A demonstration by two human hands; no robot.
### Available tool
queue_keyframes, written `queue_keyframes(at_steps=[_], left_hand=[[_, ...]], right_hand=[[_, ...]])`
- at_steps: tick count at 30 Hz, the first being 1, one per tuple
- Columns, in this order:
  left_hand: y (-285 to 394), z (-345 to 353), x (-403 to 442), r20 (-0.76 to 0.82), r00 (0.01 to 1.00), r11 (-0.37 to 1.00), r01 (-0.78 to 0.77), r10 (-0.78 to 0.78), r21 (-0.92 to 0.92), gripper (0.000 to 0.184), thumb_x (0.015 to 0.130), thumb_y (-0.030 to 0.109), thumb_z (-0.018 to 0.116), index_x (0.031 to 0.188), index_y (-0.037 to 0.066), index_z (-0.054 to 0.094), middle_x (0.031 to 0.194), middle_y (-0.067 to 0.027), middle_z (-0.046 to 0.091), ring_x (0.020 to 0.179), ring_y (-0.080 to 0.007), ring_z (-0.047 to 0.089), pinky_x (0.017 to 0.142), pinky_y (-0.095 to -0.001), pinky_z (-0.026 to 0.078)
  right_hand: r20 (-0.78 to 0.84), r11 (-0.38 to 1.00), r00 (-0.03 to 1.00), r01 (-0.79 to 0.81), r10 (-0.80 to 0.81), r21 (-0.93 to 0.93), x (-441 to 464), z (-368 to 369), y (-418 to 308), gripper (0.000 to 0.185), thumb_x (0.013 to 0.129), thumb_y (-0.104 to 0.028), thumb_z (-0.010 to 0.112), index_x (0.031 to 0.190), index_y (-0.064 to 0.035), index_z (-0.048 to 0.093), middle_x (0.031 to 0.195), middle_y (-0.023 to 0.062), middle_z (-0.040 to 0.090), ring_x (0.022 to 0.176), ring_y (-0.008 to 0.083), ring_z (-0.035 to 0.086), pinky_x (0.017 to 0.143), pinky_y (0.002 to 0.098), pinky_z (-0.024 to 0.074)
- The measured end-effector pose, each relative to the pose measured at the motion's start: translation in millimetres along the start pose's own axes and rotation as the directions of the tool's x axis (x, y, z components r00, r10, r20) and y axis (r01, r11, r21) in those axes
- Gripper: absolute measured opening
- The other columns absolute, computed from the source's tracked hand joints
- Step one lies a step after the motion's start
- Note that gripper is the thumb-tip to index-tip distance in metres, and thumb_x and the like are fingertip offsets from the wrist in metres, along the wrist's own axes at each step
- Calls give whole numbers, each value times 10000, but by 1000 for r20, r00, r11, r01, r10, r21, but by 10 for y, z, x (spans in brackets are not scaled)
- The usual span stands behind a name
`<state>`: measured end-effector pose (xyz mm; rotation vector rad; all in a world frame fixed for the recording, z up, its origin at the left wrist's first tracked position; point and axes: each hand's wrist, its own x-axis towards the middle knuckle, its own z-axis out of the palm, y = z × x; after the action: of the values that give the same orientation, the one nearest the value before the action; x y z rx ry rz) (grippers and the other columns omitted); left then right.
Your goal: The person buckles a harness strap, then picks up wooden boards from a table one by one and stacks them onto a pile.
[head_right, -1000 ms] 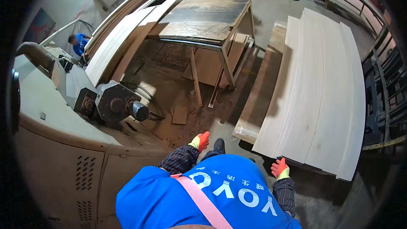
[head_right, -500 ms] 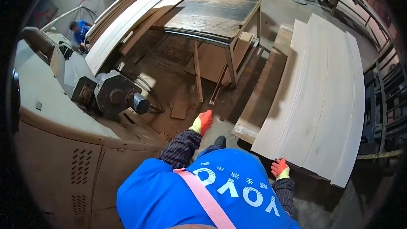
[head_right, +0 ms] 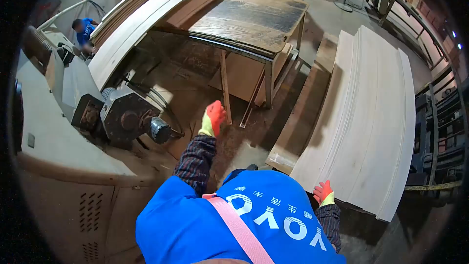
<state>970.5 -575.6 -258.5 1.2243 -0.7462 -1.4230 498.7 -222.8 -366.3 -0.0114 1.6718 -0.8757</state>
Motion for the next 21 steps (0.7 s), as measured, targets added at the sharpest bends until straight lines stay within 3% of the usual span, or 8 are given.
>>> queue_keyframes(at_steps=[3, 6, 8, 13, 18, 19, 20, 21], left_hand=[[241, -257, 478, 28, 990, 985, -137, 135, 106, 297, 954, 382, 571, 879, 95, 577, 756, 27, 545, 656, -91, 532, 555, -238, 419], [451, -286, 855, -110, 926, 890, -308, 362, 336, 401, 962, 355, 574, 1162, 7, 582, 1064, -84, 640, 970, -171, 607, 832, -287, 492], [801, -127, 864, -131, 870, 821, -385, 476, 422, 534, 970, 343, 563, 1332, -41, 484, 1312, -176, 558, 1227, -226, 514, 1046, -336, 389], [956, -246, 1486, -52, 881, 778, -387, 471, 495, 569, 950, 358, 590, 1335, -45, 472, 1317, -191, 556, 1241, -242, 513, 1034, -349, 404], [853, -569, 1864, -24, 834, 250, -138, 552, 958, 676, 901, 448, 613, 1342, -44, 468, 1242, -168, 595, 1120, -214, 578, 961, -340, 454], [476, -937, 2169, -14, 942, 575, -192, 334, 795, 664, 908, 475, 585, 1310, -46, 499, 1195, -164, 614, 1066, -203, 587, 932, -330, 463], [104, -1287, 2473, -3, 995, 829, -79, 97, 554, 660, 915, 502, 557, 1278, -49, 531, 1149, -160, 633, 1012, -193, 596, 902, -321, 471], [50, -1181, 2213, 75, 995, 852, 11, -59, 523, 607, 922, 533, 532, 1137, -33, 577, 999, -95, 621, 924, -144, 568, 802, -303, 464]], right_hand=[[8, 1000, 1000, 22, -22, -17, 3, 184, -81, 835, 923, -691, 327, 1440, -36, 369, 1381, 238, 490, 1206, 361, 526, 974, 485, 417], [42, 998, 999, 7, -4, -66, -14, 468, -227, 844, 922, -697, 319, 1453, -42, 354, 1403, 239, 464, 1227, 367, 508, 989, 481, 419], [54, 996, 998, -7, 11, -83, -16, 732, -388, 848, 922, -700, 315, 1459, -44, 347, 1415, 240, 451, 1238, 370, 498, 996, 478, 420], [150, 981, 988, 55, -27, -186, 106, 1528, -788, 802, 921, -687, 359, 1398, -47, 442, 1244, 206, 594, 1064, 304, 605, 884, 403, 473], [250, 981, 965, 123, -84, -148, 293, 2365, -1082, 751, 903, -670, 456, 1340, -61, 502, 1089, 141, 651, 879, 221, 628, 755, 347, 501], [339, 995, 937, 96, -82, -23, 312, 2496, -1103, 711, 908, -651, 475, 1331, -81, 511, 1092, 128, 652, 863, 202, 628, 742, 327, 500], [409, 991, 906, 64, -106, 114, 285, 2621, -1121, 671, 913, -633, 493, 1321, -101, 521, 1096, 114, 652, 846, 184, 628, 728, 307, 500], [315, 979, 934, 194, -166, -59, 168, 2811, -1185, 625, 908, -602, 539, 1288, -106, 536, 1079, 97, 652, 815, 164, 620, 706, 297, 488]])
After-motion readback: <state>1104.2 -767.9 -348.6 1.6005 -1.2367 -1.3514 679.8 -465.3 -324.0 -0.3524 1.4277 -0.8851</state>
